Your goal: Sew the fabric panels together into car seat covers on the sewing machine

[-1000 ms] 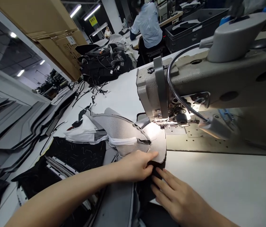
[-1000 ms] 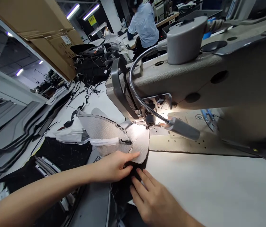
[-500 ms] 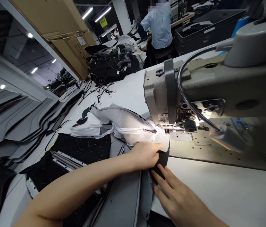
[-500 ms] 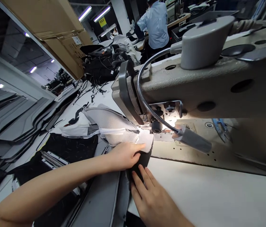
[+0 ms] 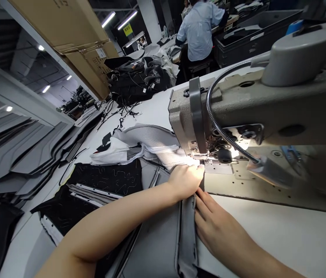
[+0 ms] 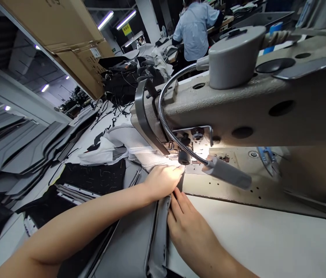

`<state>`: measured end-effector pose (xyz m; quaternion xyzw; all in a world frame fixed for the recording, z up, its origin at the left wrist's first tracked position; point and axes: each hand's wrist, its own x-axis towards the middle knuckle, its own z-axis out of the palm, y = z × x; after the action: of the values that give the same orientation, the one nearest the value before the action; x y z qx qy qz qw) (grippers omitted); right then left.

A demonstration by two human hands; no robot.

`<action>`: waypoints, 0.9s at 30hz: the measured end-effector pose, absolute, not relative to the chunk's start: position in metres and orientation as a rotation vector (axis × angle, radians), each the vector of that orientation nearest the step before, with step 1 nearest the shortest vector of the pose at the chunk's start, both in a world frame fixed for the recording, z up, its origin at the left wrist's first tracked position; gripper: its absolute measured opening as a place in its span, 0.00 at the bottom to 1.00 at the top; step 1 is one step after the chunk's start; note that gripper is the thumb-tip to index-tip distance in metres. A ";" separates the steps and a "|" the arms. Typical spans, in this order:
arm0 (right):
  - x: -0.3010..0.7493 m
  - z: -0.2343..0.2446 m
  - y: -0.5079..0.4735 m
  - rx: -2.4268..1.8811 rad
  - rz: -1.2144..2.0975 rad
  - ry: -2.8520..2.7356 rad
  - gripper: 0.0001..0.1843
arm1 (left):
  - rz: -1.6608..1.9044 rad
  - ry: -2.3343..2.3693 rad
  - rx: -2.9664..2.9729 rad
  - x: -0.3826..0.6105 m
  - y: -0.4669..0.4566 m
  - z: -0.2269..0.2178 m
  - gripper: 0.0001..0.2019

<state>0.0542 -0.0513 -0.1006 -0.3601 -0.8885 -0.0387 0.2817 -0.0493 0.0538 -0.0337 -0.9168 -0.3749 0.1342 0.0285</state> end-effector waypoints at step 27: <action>0.062 -0.087 -0.043 -0.868 0.090 -2.283 0.19 | 0.186 -1.871 -3.159 -0.094 0.023 -0.011 0.30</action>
<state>0.0615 -0.0430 -0.0874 -0.3337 -0.8778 0.0348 0.3418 -0.0939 0.0235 -0.0107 -0.8288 -0.4909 0.0487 -0.2641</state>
